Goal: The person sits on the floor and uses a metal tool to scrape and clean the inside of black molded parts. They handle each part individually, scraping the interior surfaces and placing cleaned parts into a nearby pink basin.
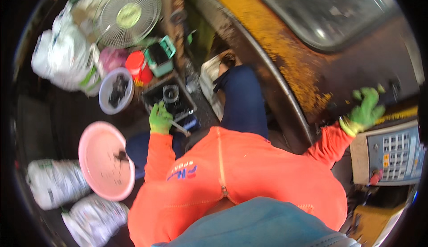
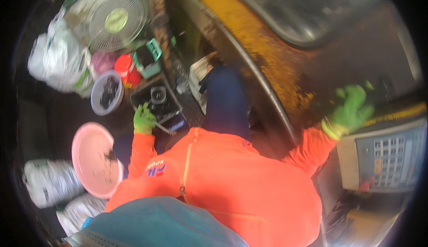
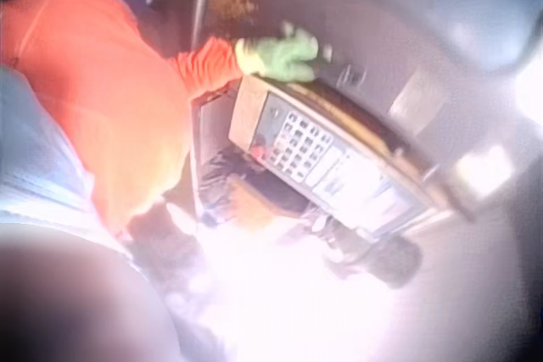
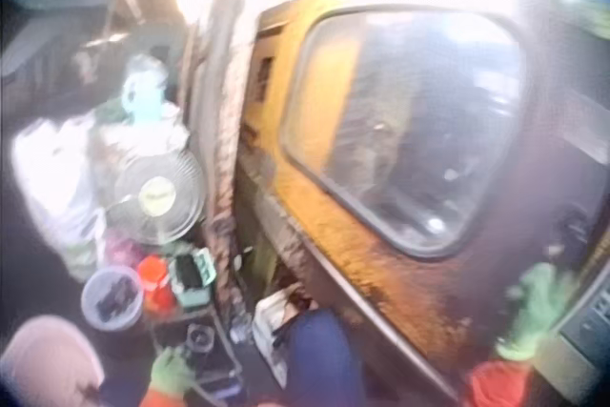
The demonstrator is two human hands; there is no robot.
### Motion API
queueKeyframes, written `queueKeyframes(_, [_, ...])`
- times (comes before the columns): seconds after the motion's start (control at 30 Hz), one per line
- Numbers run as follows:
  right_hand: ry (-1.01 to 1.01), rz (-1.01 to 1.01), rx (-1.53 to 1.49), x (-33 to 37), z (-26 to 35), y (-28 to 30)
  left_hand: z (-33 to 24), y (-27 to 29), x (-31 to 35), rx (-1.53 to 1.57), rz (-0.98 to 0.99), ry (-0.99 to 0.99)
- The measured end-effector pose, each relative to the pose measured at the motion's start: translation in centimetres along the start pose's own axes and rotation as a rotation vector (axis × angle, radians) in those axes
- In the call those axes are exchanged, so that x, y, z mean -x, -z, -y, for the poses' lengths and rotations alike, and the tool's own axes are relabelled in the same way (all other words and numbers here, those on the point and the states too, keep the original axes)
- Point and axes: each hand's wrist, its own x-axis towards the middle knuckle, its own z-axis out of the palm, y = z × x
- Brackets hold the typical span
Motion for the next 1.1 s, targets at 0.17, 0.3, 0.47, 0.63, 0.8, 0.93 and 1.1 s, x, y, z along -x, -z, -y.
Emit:
queueKeyframes(0.17, [-0.336,0.47,-0.407,0.1,-3.1,-4.9,0.9,2.0,-4.4,-0.285,-0.054,-0.026])
queueKeyframes(0.3, [-0.517,0.568,-0.455,-0.4,-6.9,-13.0,1.9,4.8,-7.0,-0.209,0.001,-0.016])
queueKeyframes(0.47, [-0.47,0.592,-0.315,-1.5,-9.3,-22.9,1.3,7.2,-7.0,-0.235,-0.229,-0.09])
queueKeyframes(0.63, [-0.46,0.901,-0.026,-3.5,-9.8,-27.5,0.2,7.5,-4.1,-0.212,-0.387,-0.176])
queueKeyframes(0.8, [-0.418,1.355,0.152,-10.9,-9.3,-25.2,-1.0,8.2,-2.8,-0.313,-0.467,-0.14])
queueKeyframes(0.93, [-0.161,0.816,-0.131,-21.5,-12.8,-20.0,-3.6,8.4,-2.9,-0.13,-0.301,-0.157])
queueKeyframes(1.1, [0.066,0.191,0.634,-32.4,-24.8,-12.7,-6.0,4.1,-2.5,-0.26,-0.485,-0.296])
